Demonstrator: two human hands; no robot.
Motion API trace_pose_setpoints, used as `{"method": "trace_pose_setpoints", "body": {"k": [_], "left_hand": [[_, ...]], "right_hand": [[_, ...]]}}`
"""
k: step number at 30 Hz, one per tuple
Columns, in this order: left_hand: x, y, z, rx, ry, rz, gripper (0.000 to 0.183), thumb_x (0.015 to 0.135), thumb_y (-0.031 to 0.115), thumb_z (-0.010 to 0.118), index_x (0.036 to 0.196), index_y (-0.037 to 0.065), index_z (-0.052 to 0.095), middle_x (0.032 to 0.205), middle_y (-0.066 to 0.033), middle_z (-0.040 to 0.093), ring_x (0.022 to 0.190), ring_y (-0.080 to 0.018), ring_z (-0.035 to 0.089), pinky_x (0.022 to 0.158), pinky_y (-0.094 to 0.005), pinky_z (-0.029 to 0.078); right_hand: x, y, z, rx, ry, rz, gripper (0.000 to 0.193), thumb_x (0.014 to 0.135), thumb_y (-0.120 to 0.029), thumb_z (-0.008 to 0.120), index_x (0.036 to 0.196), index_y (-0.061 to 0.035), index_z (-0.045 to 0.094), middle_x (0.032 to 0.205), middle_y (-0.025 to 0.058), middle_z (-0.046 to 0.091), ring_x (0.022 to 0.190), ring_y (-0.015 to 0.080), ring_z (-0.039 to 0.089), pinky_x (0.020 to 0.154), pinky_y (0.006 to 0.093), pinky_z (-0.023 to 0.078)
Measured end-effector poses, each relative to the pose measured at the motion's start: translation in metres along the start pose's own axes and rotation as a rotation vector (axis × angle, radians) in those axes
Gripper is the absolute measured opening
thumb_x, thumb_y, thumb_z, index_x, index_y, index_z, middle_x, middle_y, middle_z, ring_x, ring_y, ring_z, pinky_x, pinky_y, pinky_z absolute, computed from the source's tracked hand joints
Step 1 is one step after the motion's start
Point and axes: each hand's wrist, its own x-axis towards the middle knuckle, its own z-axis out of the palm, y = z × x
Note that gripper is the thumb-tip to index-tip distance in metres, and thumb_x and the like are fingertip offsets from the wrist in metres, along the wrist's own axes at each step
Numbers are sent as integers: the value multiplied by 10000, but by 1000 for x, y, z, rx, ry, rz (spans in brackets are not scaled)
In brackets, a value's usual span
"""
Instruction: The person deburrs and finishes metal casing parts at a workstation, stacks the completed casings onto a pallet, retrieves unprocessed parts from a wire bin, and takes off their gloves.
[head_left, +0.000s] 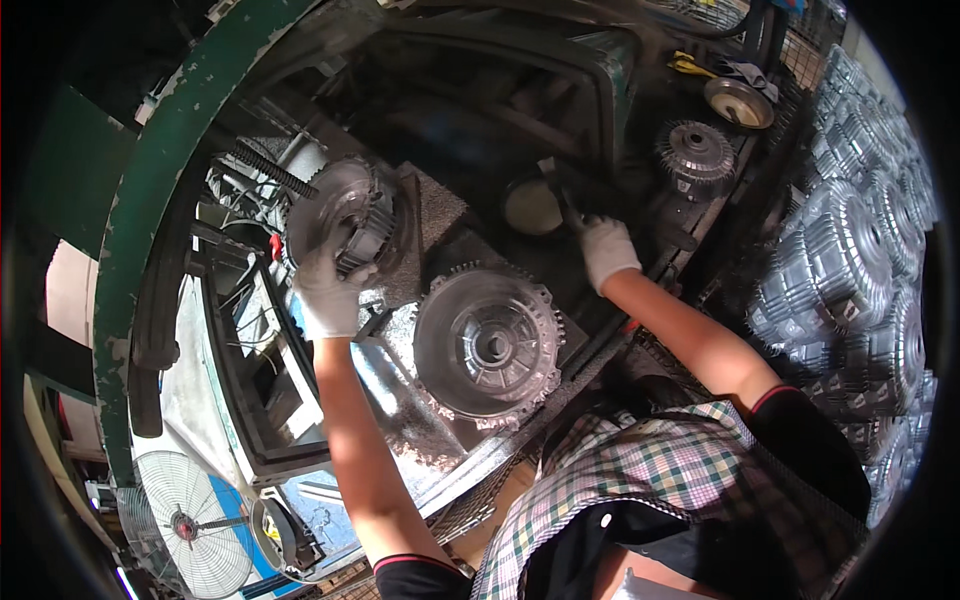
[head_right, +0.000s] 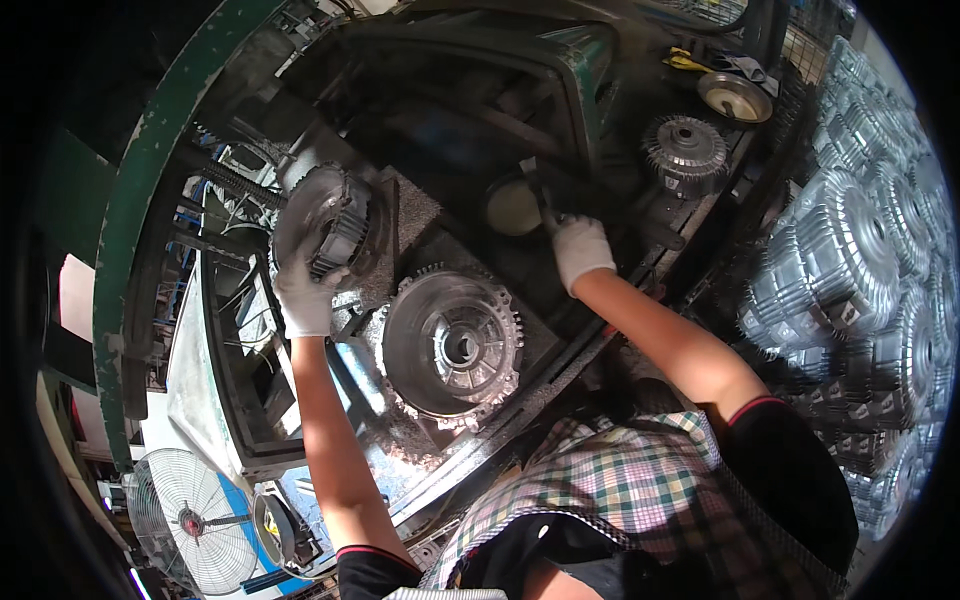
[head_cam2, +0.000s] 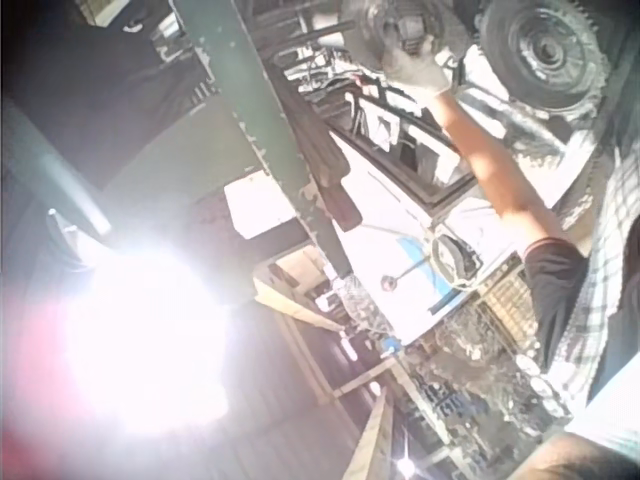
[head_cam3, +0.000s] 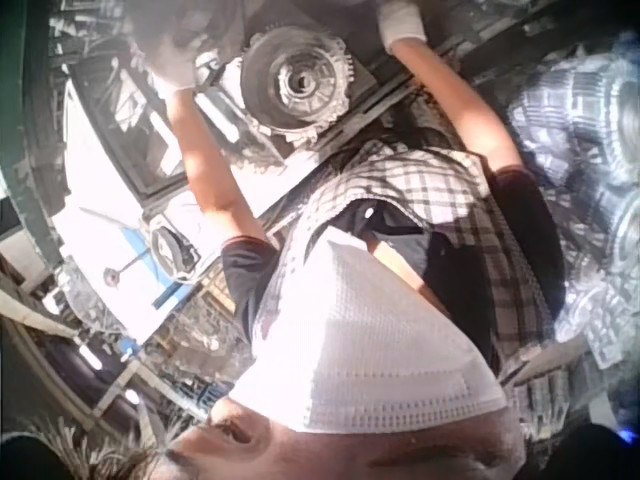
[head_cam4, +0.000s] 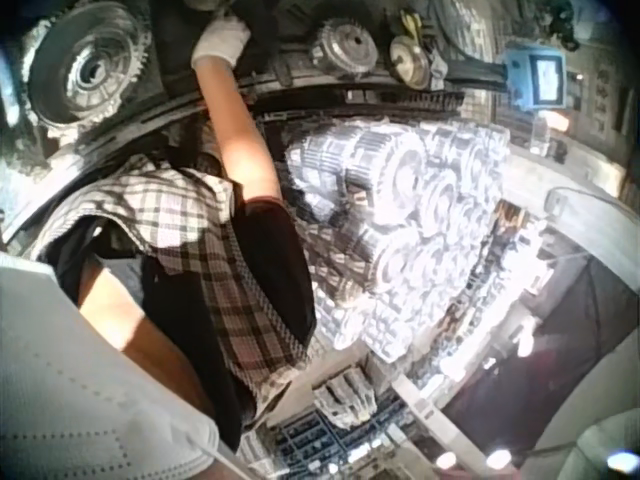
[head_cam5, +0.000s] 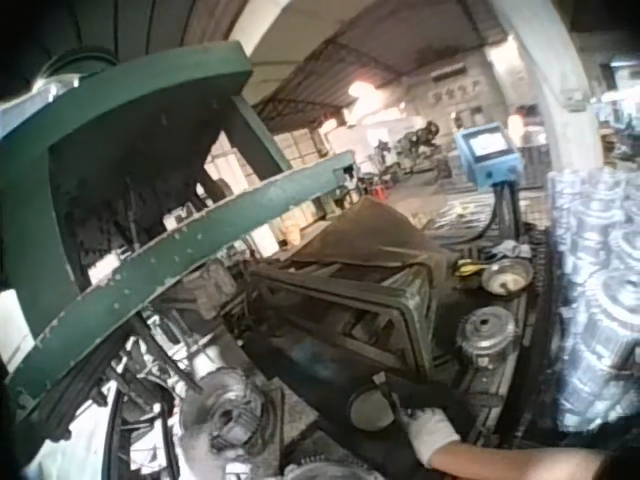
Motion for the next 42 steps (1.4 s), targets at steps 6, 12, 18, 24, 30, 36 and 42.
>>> {"method": "trace_pose_setpoints", "body": {"k": [6, 12, 18, 24, 30, 36, 42], "left_hand": [[-63, 34, -23, -170, 197, -285, 588, 795, 176, 748, 1309, 14, 514, 1266, -214, 574, 1165, -363, 558, 1002, -418, 427], [-198, 43, -4, -442, 138, -725, 419, 867, 142, 652, 1245, -23, 575, 1204, -179, 627, 1120, -303, 596, 985, -406, 448], [-320, 68, 36, -472, 29, -1059, 427, 897, 207, 629, 1264, -2, 566, 1273, -174, 585, 1169, -285, 553, 1023, -386, 414], [-354, 96, 54, -304, -33, -1110, 350, 897, 231, 602, 1197, 51, 626, 1165, -178, 638, 1071, -307, 609, 932, -382, 467], [-346, 100, 51, -61, -219, -1013, 264, 889, 230, 600, 1129, 140, 662, 1057, -109, 689, 944, -311, 653, 831, -412, 507], [-348, 100, 49, -90, -144, -1054, 266, 892, 239, 592, 1128, 139, 663, 1057, -112, 689, 951, -304, 655, 846, -412, 501], [-347, 101, 48, -70, -164, -1045, 269, 884, 237, 603, 1130, 143, 658, 1052, -98, 687, 936, -295, 657, 820, -413, 503]], "right_hand": [[27, -7, 29, -103, 10, -67, 468, 857, -101, 512, 1305, -235, 513, 893, 78, 641, 819, 260, 635, 707, 412, 486], [15, 5, 15, 451, 122, -101, 232, 883, -161, 550, 1098, -165, 635, 859, 144, 643, 866, 344, 620, 762, 459, 491], [3, 11, -25, 514, 163, -25, 209, 868, -189, 575, 1049, -168, 679, 863, 162, 642, 884, 356, 616, 785, 460, 496], [4, 13, -74, 306, 188, -34, 182, 863, -200, 581, 1007, -135, 671, 887, 155, 650, 876, 356, 621, 783, 450, 502], [96, -36, -130, 435, 609, -303, 242, 857, -287, 643, 1051, -146, 680, 1008, 129, 664, 949, 319, 623, 814, 425, 497], [191, -140, -176, 1392, 159, -319, 222, 887, -142, 619, 1092, -102, 694, 860, 76, 703, 756, 137, 669, 706, 260, 516], [213, -162, -187, 1519, 266, -193, 222, 877, -153, 642, 1075, -66, 693, 827, 67, 705, 647, 119, 627, 634, 255, 491]]}}
